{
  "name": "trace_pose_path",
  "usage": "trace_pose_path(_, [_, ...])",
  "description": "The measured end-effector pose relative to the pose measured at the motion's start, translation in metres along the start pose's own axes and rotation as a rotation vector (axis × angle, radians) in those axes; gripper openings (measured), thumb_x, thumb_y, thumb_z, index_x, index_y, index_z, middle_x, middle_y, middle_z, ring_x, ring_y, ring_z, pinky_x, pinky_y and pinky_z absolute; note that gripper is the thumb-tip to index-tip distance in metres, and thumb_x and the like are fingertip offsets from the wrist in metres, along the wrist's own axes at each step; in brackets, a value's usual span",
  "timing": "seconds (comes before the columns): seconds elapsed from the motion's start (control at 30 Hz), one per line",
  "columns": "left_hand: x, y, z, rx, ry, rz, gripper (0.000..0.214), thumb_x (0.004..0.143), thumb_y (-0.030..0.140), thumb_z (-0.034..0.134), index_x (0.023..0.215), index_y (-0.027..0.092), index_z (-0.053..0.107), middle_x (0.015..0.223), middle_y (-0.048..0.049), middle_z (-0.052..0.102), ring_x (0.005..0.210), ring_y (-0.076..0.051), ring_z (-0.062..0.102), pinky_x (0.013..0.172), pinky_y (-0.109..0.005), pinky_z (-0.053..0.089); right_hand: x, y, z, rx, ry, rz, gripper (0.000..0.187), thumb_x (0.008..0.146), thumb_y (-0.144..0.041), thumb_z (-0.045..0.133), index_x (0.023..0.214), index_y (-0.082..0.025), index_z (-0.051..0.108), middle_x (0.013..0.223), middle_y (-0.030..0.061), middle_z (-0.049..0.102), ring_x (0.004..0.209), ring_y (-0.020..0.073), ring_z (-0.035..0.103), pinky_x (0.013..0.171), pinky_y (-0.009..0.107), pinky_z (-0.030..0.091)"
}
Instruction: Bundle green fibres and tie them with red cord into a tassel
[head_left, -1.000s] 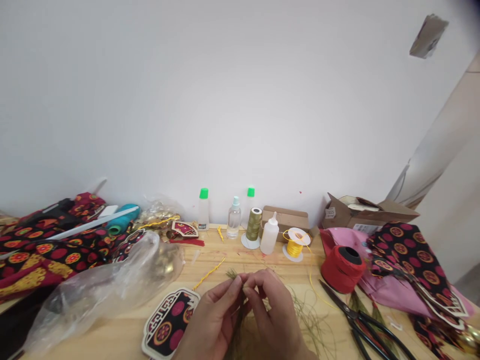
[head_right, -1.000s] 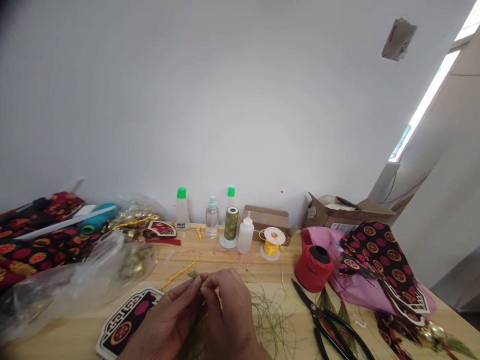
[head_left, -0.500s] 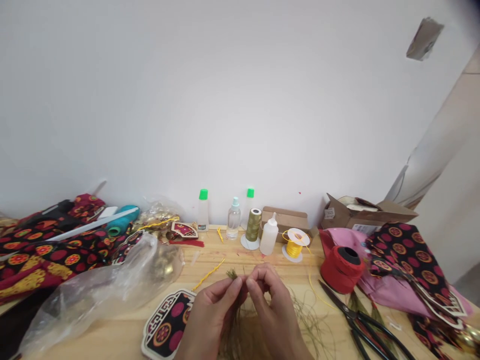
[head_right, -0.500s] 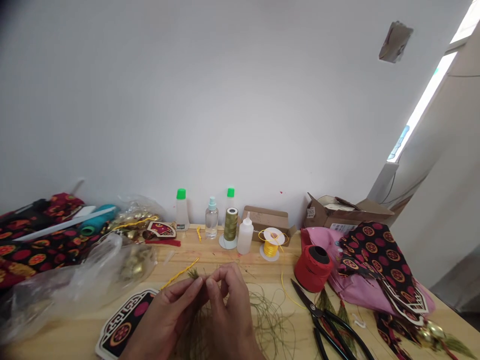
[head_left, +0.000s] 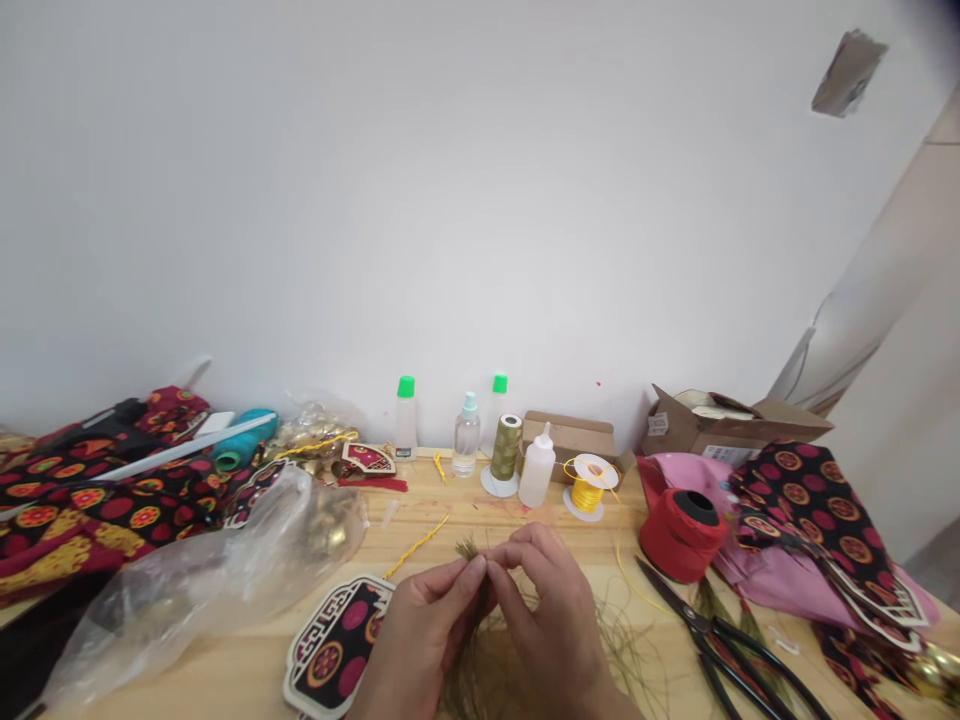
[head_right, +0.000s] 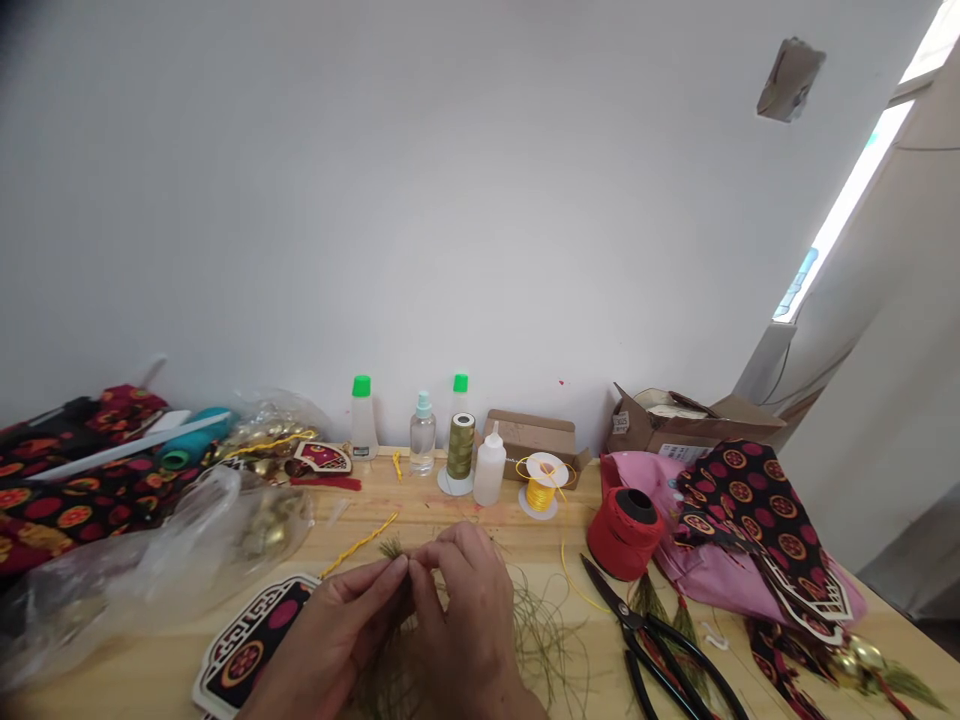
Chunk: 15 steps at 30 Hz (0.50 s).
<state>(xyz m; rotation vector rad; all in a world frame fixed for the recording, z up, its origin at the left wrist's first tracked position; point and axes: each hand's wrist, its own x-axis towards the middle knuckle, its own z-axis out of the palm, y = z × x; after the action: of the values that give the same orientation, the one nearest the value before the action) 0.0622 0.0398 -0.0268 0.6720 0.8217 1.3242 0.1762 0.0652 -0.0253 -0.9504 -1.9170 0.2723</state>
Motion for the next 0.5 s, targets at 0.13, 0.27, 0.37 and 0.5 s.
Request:
trace_pose_path(0.13, [0.0009, 0.0005, -0.0026, -0.061, -0.003, 0.0, 0.018, 0.068, 0.024, 0.06, 0.08, 0.013, 0.069, 0.068, -0.0054, 0.067, 0.071, -0.016, 0.058, 0.071, -0.024, 0.043, -0.0007, -0.0024, -0.0002, 0.004, -0.038, -0.04, 0.018, 0.078, -0.015, 0.044, 0.08, -0.018, 0.062, 0.067, 0.0043, 0.053, 0.064, 0.0161, 0.049, 0.057, 0.027, 0.039])
trace_pose_path(0.27, [-0.0001, 0.002, -0.0033, -0.068, 0.001, 0.012, 0.018, 0.068, 0.024, 0.061, 0.08, 0.014, 0.069, 0.068, -0.0055, 0.067, 0.073, -0.017, 0.058, 0.072, -0.026, 0.044, -0.001, -0.0056, -0.0001, 0.014, -0.049, -0.064, 0.021, 0.079, -0.016, 0.043, 0.085, -0.018, 0.062, 0.067, 0.0044, 0.052, 0.063, 0.0155, 0.048, 0.055, 0.027, 0.038])
trace_pose_path(0.37, [0.0001, 0.0035, -0.0028, -0.038, -0.001, 0.012, 0.019, 0.066, 0.026, 0.063, 0.077, 0.014, 0.07, 0.067, -0.0055, 0.066, 0.071, -0.017, 0.058, 0.071, -0.025, 0.043, -0.0002, -0.005, -0.0017, 0.011, -0.04, -0.067, 0.02, 0.078, -0.017, 0.045, 0.082, -0.019, 0.064, 0.064, 0.0031, 0.05, 0.062, 0.0151, 0.047, 0.054, 0.027, 0.038])
trace_pose_path(0.5, [0.0009, 0.0047, -0.0028, 0.059, 0.027, 0.025, 0.016, 0.064, 0.027, 0.064, 0.063, 0.012, 0.069, 0.057, -0.0025, 0.061, 0.061, -0.012, 0.053, 0.063, -0.021, 0.042, 0.0047, -0.0007, -0.0078, 0.143, 0.025, 0.018, 0.014, 0.076, -0.017, 0.049, 0.078, -0.019, 0.063, 0.064, 0.0015, 0.051, 0.062, 0.0139, 0.05, 0.056, 0.025, 0.041])
